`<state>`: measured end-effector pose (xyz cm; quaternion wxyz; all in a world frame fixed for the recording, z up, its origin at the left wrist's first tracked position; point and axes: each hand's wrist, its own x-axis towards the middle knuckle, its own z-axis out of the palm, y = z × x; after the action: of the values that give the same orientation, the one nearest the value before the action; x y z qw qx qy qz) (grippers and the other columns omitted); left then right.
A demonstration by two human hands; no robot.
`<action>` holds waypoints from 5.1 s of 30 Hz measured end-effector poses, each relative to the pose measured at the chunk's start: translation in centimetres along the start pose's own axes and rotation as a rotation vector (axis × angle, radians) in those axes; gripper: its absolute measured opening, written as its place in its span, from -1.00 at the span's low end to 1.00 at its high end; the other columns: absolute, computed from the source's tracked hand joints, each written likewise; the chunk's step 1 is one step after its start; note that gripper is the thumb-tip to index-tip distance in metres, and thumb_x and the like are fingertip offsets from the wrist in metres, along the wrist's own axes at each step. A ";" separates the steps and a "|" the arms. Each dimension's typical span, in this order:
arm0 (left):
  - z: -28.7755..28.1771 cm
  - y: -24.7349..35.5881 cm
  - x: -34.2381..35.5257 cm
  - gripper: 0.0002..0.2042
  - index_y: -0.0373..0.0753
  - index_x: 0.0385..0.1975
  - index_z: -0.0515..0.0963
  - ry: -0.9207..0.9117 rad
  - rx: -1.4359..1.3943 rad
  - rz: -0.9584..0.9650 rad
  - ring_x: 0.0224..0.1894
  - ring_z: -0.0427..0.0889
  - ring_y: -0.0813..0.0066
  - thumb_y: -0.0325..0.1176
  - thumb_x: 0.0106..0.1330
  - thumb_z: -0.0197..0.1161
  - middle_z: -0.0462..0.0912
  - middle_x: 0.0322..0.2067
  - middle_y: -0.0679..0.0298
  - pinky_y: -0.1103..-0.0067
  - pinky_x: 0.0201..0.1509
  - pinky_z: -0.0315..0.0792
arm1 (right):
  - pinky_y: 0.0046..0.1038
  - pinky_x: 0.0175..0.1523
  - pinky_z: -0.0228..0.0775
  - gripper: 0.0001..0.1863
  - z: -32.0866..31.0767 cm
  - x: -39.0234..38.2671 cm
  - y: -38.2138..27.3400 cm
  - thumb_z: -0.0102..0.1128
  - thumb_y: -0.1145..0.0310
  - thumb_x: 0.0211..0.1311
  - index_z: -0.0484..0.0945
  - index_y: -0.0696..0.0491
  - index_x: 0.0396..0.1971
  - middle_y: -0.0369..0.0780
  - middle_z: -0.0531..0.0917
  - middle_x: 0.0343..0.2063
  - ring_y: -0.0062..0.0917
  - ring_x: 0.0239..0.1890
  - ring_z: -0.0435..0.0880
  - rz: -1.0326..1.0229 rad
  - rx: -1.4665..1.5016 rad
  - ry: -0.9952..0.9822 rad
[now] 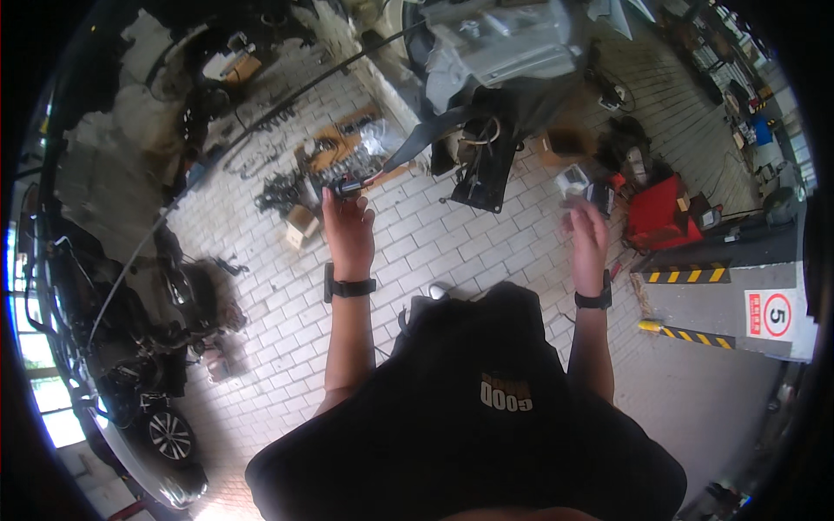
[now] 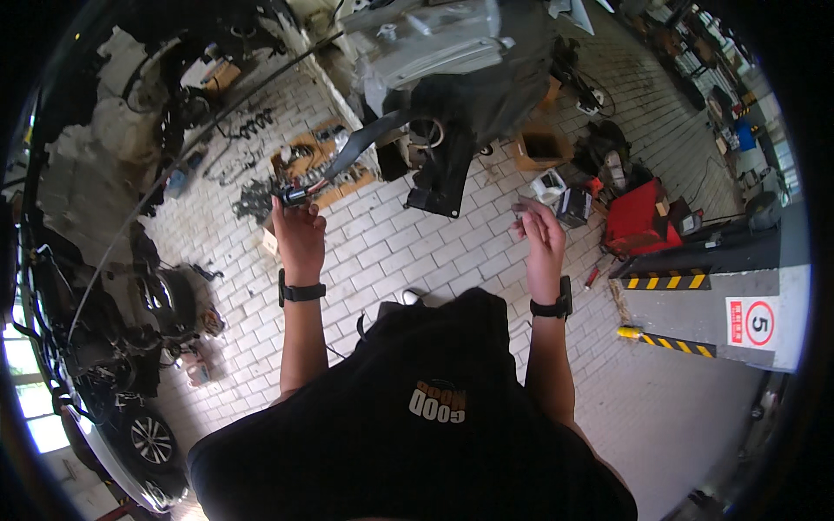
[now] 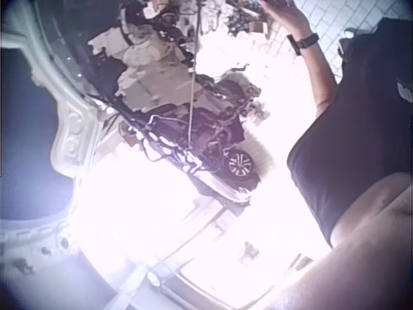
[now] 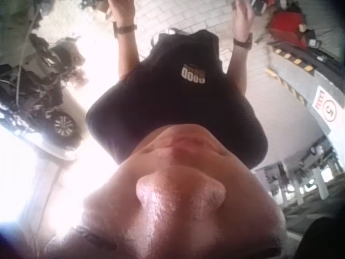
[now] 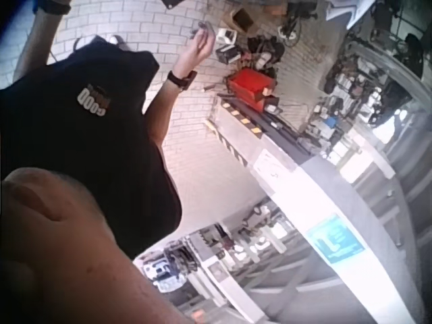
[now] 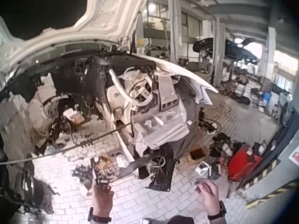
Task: Inspecting components under the hood and around the engine bay of a car.
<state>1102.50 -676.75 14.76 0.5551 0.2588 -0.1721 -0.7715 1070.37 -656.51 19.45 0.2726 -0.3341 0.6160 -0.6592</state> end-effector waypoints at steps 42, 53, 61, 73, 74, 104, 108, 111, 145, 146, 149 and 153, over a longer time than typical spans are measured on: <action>6.8 -15.7 -4.9 -0.65 -0.18 0.14 0.31 -0.110 0.847 -0.101 -0.11 0.49 0.38 -0.42 0.36 0.09 0.52 0.02 0.14 0.47 -0.11 0.39 | -0.68 -0.18 0.35 -0.80 0.0 17.7 6.5 0.18 0.45 0.28 0.59 0.13 -0.12 -0.37 0.64 -0.33 -0.76 -0.32 0.52 0.154 0.213 -0.485; 8.7 -18.0 -3.5 -0.64 -0.35 0.17 0.27 -0.080 0.203 -0.307 -0.01 0.48 0.35 -0.52 0.38 0.01 0.46 0.12 0.02 0.49 -0.01 0.43 | -0.55 -0.08 0.46 -0.53 0.0 19.8 11.8 0.22 0.47 0.24 0.38 0.11 0.15 -0.22 0.62 -0.18 -0.61 -0.22 0.61 0.162 0.152 -0.519; 9.0 -19.2 -3.9 -0.69 -0.40 0.06 0.41 0.080 0.820 -0.151 -0.01 0.54 0.39 -0.61 0.30 0.05 0.49 0.13 0.14 0.61 -0.05 0.48 | -0.64 -0.29 0.33 -0.56 -0.3 20.8 12.4 0.20 0.37 0.28 0.40 0.10 0.13 -0.30 0.63 -0.32 -0.71 -0.38 0.50 0.281 0.269 -0.695; 3.3 -19.7 -6.3 -0.46 -0.27 0.32 0.14 0.142 1.232 -0.198 0.22 0.47 0.26 -0.68 0.33 -0.01 0.38 0.22 0.05 0.49 0.10 0.47 | -0.66 -0.44 0.14 -0.74 -1.0 19.9 11.8 0.20 0.37 0.29 0.46 0.01 -0.05 -0.45 0.43 -0.61 -0.78 -0.53 0.34 0.407 0.322 -0.752; 3.4 -19.7 -6.2 -0.46 -0.28 0.32 0.14 0.161 1.142 -0.206 0.21 0.48 0.26 -0.68 0.33 -0.01 0.39 0.21 0.05 0.48 0.09 0.48 | -0.67 -0.45 0.13 -0.73 -1.1 19.4 11.6 0.21 0.37 0.29 0.46 0.00 -0.03 -0.46 0.39 -0.63 -0.78 -0.54 0.33 0.440 0.328 -0.722; 0.1 -19.9 -3.8 -0.56 -0.08 0.33 0.16 -0.226 1.391 -0.011 0.14 0.54 0.26 -0.32 0.47 -0.05 0.55 0.07 0.14 0.38 0.05 0.38 | -0.69 -0.39 0.18 -0.71 -4.0 16.7 9.3 0.13 0.38 0.34 0.49 -0.03 0.05 -0.46 0.47 -0.54 -0.78 -0.51 0.35 0.346 0.304 -0.602; 1.8 -20.2 -3.4 -0.54 -0.07 0.34 0.17 -0.078 1.064 -0.163 0.13 0.54 0.23 -0.29 0.45 -0.02 0.54 0.06 0.19 0.41 0.02 0.38 | -0.69 -0.38 0.18 -0.72 -3.8 17.5 9.7 0.13 0.36 0.35 0.49 -0.02 0.04 -0.47 0.47 -0.53 -0.78 -0.49 0.35 0.373 0.342 -0.605; 3.3 -20.0 -3.0 -0.54 -0.08 0.34 0.16 0.043 0.796 -0.289 0.13 0.54 0.23 -0.32 0.46 -0.02 0.53 0.07 0.17 0.40 0.02 0.39 | -0.69 -0.38 0.19 -0.73 -3.9 17.8 9.6 0.12 0.36 0.36 0.48 -0.02 0.03 -0.47 0.48 -0.51 -0.78 -0.48 0.36 0.368 0.316 -0.614; 1.0 -19.4 -3.3 -0.38 -0.20 0.36 -0.06 -0.004 1.003 -0.184 0.17 0.51 0.12 -0.62 0.36 0.04 0.45 0.13 0.04 0.36 0.14 0.50 | -0.61 -0.30 0.39 -0.66 -2.3 18.9 10.6 0.19 0.39 0.31 0.47 0.22 0.02 -0.27 0.67 -0.37 -0.73 -0.38 0.57 0.132 0.142 -0.548; 0.6 -19.5 -3.3 -0.38 -0.20 0.36 -0.06 -0.002 1.002 -0.184 0.17 0.51 0.12 -0.62 0.36 0.04 0.45 0.13 0.04 0.36 0.14 0.50 | -0.61 -0.29 0.40 -0.66 -2.4 18.8 10.5 0.19 0.39 0.30 0.48 0.22 0.01 -0.25 0.68 -0.38 -0.71 -0.38 0.59 0.118 0.106 -0.537; 0.0 -19.3 -3.4 -0.35 -0.22 0.37 -0.12 0.071 0.938 -0.197 0.17 0.51 0.15 -0.62 0.35 0.05 0.45 0.13 0.03 0.40 0.13 0.52 | -0.61 -0.29 0.41 -0.68 -2.6 18.7 9.8 0.20 0.40 0.29 0.50 0.22 -0.01 -0.23 0.69 -0.39 -0.70 -0.39 0.61 0.099 0.053 -0.519; -0.4 -19.0 -4.3 -0.47 -0.27 0.30 0.10 -0.342 1.728 0.085 0.10 0.57 0.22 -0.62 0.35 0.05 0.52 0.06 0.06 0.34 0.15 0.50 | -0.60 -0.29 0.42 -0.67 -2.4 19.0 9.8 0.20 0.38 0.30 0.52 0.22 -0.01 -0.20 0.70 -0.40 -0.68 -0.41 0.62 0.044 -0.011 -0.522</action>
<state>1089.24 -666.48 4.80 0.1600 0.4625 -0.7856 -0.3786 1056.04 -670.59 11.65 0.4348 -0.4808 0.5356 -0.5412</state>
